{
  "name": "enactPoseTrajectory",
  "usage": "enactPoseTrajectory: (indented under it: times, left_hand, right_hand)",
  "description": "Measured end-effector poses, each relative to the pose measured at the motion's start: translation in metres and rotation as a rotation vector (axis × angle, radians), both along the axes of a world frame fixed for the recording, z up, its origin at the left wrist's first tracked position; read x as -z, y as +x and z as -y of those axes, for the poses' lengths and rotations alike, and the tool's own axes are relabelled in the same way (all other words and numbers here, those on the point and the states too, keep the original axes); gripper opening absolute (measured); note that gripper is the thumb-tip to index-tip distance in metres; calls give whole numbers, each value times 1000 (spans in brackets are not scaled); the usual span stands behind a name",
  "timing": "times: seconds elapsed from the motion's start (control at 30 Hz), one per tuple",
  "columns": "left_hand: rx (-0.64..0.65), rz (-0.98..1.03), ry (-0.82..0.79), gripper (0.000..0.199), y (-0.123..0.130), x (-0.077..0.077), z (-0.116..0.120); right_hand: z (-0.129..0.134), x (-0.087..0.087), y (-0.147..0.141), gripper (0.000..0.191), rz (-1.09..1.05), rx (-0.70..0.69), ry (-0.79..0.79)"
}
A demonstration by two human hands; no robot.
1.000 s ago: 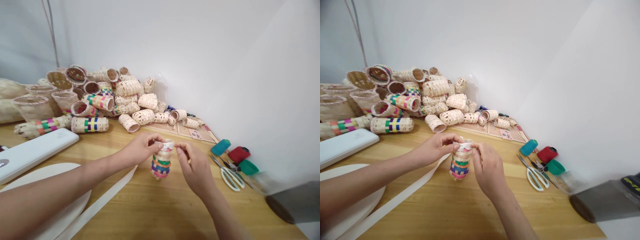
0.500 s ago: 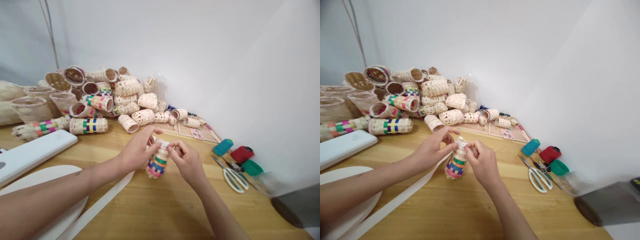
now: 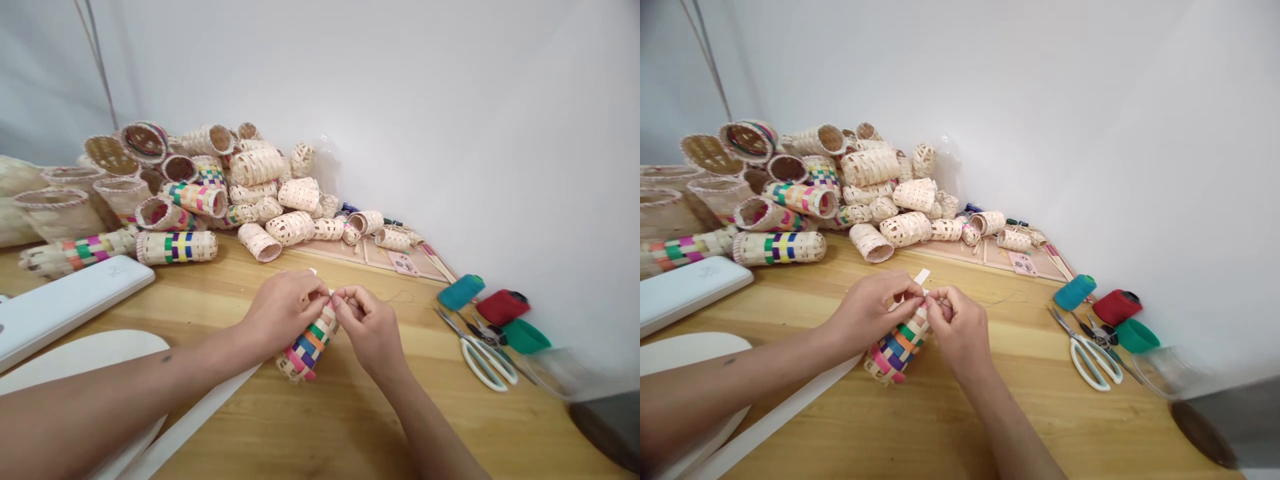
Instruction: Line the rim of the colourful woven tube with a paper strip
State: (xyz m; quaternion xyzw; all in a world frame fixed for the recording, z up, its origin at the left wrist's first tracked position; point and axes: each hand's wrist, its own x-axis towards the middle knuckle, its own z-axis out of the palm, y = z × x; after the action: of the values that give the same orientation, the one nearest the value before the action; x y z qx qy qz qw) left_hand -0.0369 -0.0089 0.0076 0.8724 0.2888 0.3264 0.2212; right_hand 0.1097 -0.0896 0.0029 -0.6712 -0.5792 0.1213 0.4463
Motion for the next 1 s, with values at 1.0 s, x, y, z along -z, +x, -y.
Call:
enactPoseTrajectory:
  times: [1.0]
  left_hand:
    - [33,154,-193,11,3,1,-6]
  right_hand:
    - [2,6,7,21,-255,-140,-77]
